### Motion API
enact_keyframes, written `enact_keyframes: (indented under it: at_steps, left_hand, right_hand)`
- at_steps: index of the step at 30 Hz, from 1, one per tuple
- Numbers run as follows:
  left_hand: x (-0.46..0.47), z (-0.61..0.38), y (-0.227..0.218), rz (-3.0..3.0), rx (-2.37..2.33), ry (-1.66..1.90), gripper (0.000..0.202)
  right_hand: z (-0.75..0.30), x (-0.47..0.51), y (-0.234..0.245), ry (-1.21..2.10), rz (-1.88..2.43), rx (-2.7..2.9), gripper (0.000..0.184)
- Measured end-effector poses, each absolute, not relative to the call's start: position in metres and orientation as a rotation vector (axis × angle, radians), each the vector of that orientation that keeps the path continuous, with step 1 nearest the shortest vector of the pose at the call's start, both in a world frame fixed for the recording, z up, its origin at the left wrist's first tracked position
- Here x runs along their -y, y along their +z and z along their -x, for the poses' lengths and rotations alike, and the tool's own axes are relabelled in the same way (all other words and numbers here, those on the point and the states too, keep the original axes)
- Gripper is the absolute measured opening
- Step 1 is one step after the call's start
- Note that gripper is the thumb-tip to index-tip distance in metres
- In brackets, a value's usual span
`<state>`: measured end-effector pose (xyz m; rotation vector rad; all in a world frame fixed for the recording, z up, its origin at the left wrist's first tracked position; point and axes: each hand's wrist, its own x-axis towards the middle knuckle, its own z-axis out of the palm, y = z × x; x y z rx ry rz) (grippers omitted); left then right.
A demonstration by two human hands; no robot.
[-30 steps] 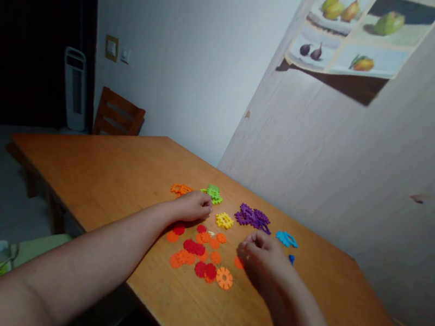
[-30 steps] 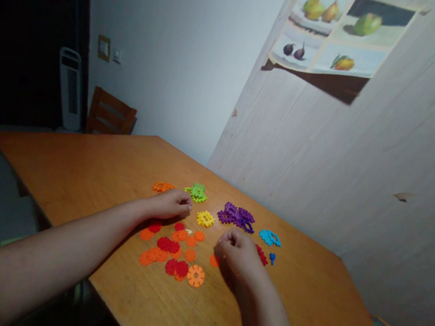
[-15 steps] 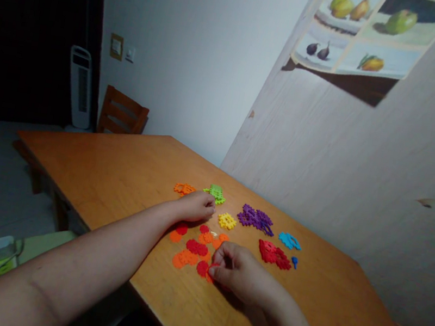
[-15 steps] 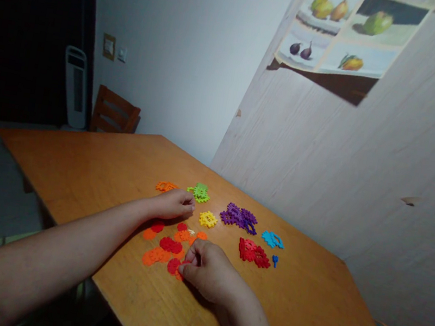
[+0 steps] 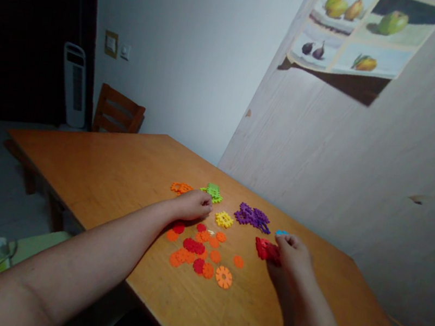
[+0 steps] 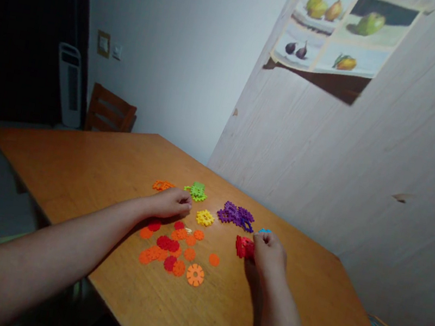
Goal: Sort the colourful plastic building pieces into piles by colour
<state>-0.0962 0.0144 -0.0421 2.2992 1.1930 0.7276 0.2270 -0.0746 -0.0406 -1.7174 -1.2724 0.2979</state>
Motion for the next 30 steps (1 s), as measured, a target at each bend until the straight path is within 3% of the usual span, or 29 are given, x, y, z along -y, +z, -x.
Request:
enact_keyframes:
  at_steps: [3,10,17,30]
  left_hand:
    - [-0.012,0.096,-0.04,-2.296,-1.194,0.72,0.016]
    - [-0.012,0.095,-0.039,-2.288,-1.201,0.741,0.018]
    - [-0.014,0.093,-0.042,-2.325,-1.213,0.713,0.018]
    - [-0.013,0.094,-0.042,-2.337,-1.211,0.732,0.018]
  right_hand:
    - [-0.197,0.08,-0.042,0.404,1.627,1.364,0.026]
    - [-0.11,0.12,-0.037,1.059,1.496,1.908,0.013]
    - [-0.092,0.132,-0.033,0.671,1.629,2.257,0.02]
    - [-0.084,0.135,-0.027,0.527,1.635,2.265,0.016]
